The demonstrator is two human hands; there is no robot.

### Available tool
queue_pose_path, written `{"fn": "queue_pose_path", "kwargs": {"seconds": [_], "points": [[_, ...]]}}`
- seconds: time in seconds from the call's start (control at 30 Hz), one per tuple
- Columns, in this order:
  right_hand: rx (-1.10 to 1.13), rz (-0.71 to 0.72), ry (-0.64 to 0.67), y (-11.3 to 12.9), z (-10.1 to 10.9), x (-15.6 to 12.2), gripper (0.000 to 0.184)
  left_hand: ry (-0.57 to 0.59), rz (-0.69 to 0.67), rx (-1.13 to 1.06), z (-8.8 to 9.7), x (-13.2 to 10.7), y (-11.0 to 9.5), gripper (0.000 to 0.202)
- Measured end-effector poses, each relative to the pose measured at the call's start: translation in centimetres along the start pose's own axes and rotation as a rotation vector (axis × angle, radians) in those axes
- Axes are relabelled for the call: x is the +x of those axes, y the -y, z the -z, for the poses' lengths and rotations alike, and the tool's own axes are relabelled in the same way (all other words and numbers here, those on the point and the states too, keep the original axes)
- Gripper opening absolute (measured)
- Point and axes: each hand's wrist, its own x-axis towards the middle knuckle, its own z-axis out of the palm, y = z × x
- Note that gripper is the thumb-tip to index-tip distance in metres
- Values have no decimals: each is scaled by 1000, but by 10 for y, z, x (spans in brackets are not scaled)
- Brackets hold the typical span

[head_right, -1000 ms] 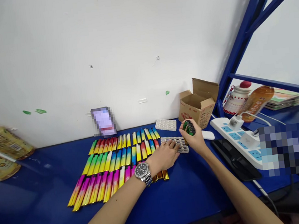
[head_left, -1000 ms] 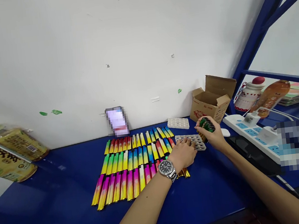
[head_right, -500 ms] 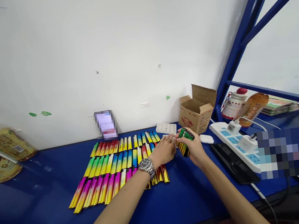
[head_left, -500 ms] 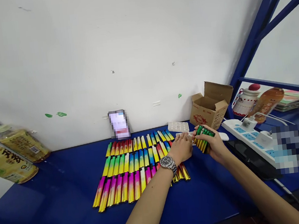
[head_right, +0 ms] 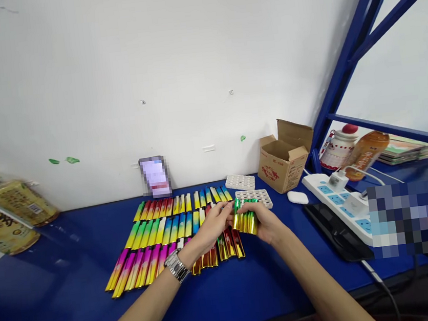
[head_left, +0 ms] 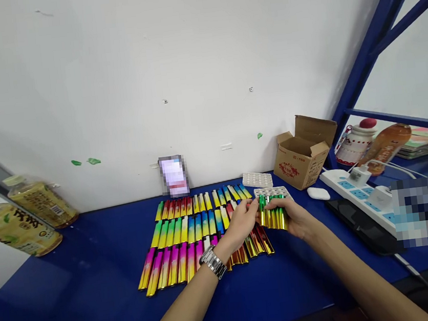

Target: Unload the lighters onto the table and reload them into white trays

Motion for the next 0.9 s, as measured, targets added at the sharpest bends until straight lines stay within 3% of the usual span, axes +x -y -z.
{"fn": "queue_pose_path", "kwargs": {"seconds": [0.13,0.37,0.53,0.67,0.77,0.83,0.9], "points": [[29,-38,-9,-4,-25,5,21,-107,62,-119,1,-9,-2,44],[61,-83,21,-11,-55,2,25,-146,182,-317,30,-33,-17,51],[18,-27,-98,-29,-76,3,28,-240,146,-174,42,-48,-11,41],[-42,18,-52,-38,-88,4,20,-336,58,-31,51,-53,1,40],[-73,24,-30,-33,-80,4,15,-409,-2,65,77,-61,1,39],[-84,20,-62,-25,-64,3,17,-483,-25,236,109,-70,-2,39],[-146,8,-67,-14,-42,2,20,-615,12,542,150,-80,-5,38]]}}
